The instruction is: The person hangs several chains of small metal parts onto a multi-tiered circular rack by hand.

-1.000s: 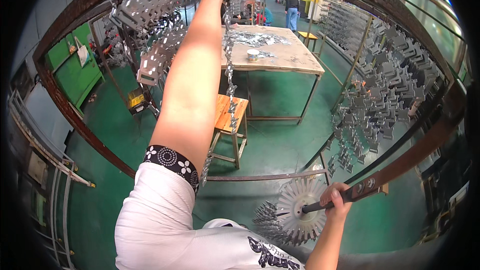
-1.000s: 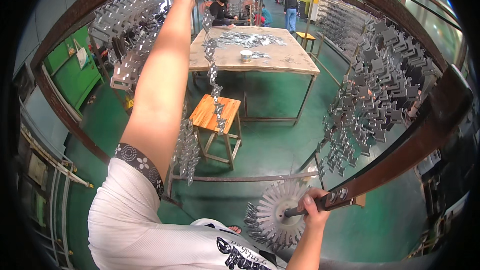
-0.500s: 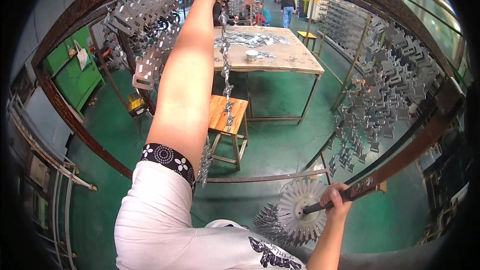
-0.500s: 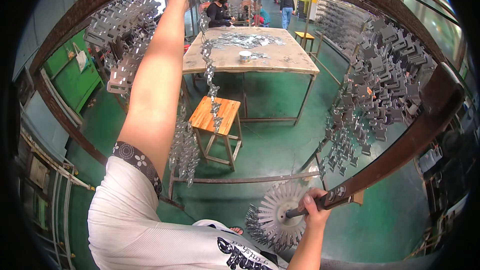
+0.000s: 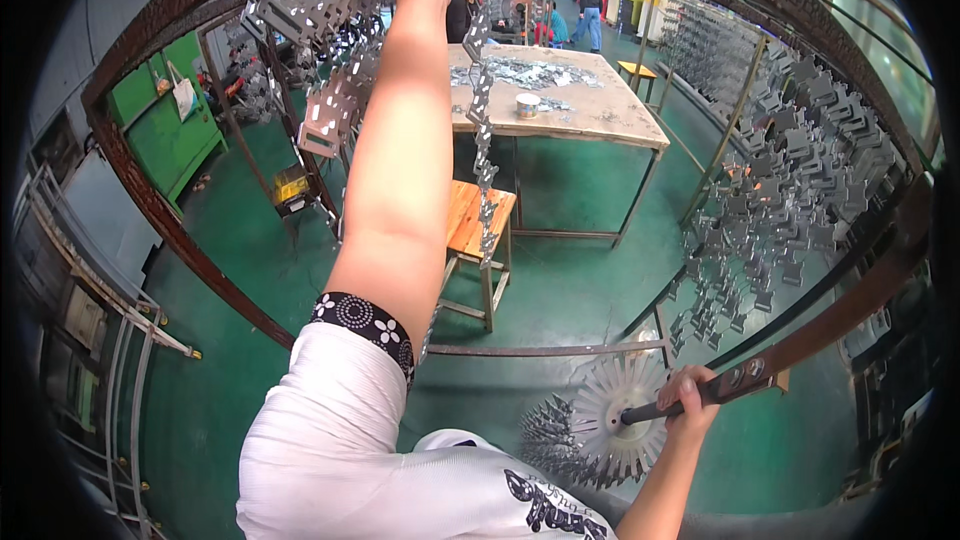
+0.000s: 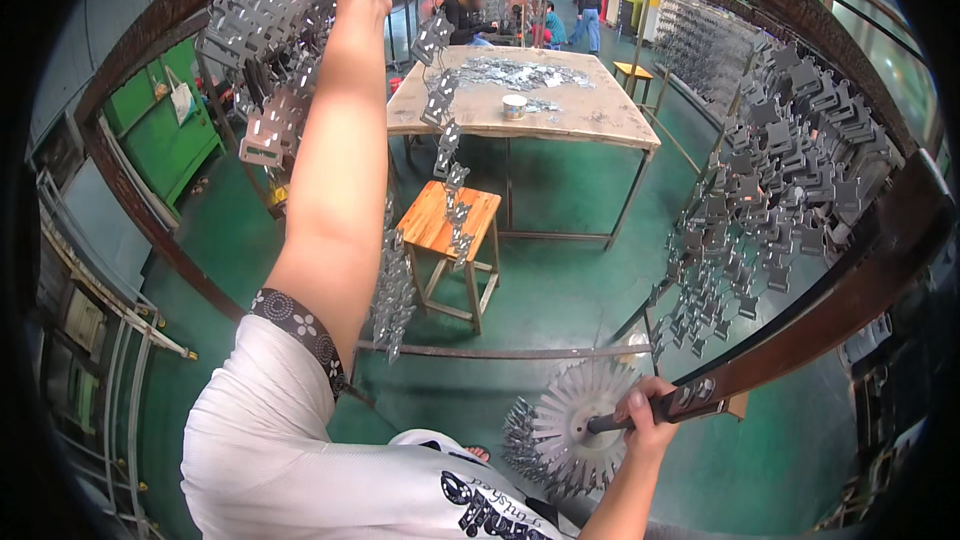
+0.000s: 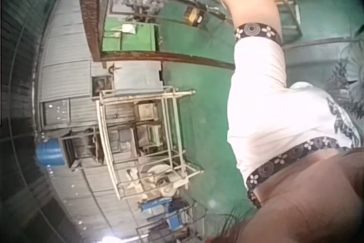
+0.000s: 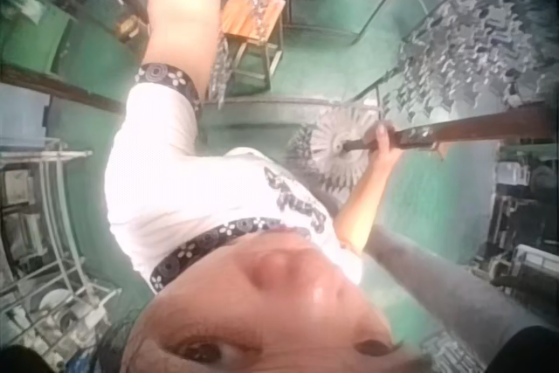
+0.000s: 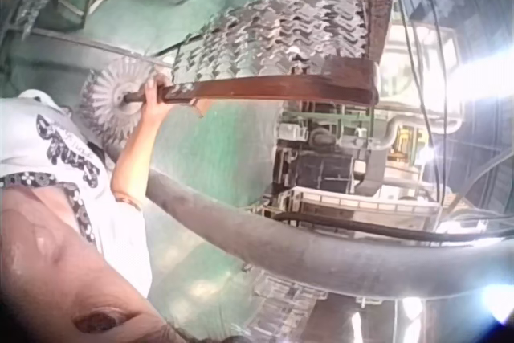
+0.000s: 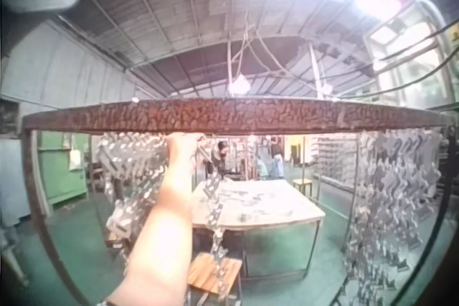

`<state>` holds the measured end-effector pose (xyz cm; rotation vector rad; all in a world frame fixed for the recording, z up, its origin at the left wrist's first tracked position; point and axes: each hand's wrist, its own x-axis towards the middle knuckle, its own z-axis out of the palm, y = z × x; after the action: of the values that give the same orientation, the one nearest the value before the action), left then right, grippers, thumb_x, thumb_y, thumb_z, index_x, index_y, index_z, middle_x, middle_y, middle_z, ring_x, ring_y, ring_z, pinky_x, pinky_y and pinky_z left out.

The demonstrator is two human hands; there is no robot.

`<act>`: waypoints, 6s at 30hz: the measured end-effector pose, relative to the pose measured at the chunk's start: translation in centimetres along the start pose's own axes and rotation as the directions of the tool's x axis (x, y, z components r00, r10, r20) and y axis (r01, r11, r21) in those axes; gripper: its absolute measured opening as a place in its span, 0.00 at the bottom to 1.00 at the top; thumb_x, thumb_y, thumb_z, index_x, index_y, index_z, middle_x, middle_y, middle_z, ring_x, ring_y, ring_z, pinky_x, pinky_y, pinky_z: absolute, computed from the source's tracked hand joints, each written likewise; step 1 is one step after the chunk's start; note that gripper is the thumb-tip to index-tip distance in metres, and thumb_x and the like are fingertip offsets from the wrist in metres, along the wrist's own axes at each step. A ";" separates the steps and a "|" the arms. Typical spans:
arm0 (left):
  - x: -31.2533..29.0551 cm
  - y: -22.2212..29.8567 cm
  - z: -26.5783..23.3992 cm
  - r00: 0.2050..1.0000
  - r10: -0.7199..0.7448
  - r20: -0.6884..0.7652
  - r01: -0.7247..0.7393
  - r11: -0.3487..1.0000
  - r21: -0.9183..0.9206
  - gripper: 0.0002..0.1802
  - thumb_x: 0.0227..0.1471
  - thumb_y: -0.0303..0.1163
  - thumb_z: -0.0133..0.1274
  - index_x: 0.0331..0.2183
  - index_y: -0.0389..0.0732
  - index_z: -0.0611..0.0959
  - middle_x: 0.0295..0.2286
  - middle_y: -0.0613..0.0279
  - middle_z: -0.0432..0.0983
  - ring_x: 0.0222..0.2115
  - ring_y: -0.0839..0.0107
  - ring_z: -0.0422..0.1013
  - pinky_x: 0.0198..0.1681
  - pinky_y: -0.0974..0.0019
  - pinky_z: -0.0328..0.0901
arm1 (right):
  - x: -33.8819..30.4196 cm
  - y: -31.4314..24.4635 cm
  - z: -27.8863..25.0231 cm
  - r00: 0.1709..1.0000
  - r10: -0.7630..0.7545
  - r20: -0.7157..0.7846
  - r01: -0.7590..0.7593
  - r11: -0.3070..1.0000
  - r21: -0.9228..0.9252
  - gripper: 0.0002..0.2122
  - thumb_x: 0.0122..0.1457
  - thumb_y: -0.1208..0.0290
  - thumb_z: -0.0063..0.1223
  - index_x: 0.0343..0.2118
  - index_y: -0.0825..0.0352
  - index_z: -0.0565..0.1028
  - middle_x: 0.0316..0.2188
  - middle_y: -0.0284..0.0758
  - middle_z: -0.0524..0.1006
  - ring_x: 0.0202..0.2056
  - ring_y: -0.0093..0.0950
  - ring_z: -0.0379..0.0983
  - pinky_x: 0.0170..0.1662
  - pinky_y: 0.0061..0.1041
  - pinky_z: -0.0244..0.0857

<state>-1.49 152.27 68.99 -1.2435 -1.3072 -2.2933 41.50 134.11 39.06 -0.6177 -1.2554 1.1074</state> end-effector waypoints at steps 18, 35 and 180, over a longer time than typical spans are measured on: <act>-29.6 -3.9 -11.1 0.549 -0.398 0.735 0.759 0.605 -0.239 0.07 0.41 0.21 0.51 0.28 0.34 0.75 0.25 0.63 0.72 0.26 0.77 0.68 0.31 0.75 0.63 | 0.4 -3.0 0.9 0.989 -0.060 0.133 0.061 0.998 -0.004 0.17 0.45 0.64 0.48 0.09 0.67 0.58 0.06 0.32 0.57 0.07 0.21 0.53 0.10 0.19 0.50; -47.3 -4.5 -14.4 -0.259 0.024 0.965 0.883 0.411 0.227 0.05 0.38 0.18 0.51 0.25 0.33 0.76 0.23 0.65 0.71 0.26 0.78 0.66 0.32 0.76 0.61 | 0.8 -3.4 0.9 0.949 -0.020 0.316 -0.032 0.986 0.161 0.15 0.42 0.68 0.49 0.07 0.70 0.61 0.06 0.34 0.60 0.07 0.22 0.55 0.11 0.18 0.52; -20.8 -2.1 -6.8 0.929 -0.242 0.280 0.282 0.953 -0.111 0.07 0.40 0.23 0.52 0.27 0.31 0.76 0.22 0.60 0.73 0.22 0.78 0.68 0.26 0.77 0.62 | 6.1 0.6 6.4 0.993 -0.004 -0.120 0.006 1.000 0.016 0.13 0.52 0.65 0.47 0.17 0.64 0.61 0.11 0.23 0.58 0.11 0.12 0.50 0.12 0.13 0.42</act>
<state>6.35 143.87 50.19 -1.5533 -1.4935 -2.5174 34.82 138.67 42.80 -0.6587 -1.1429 1.0602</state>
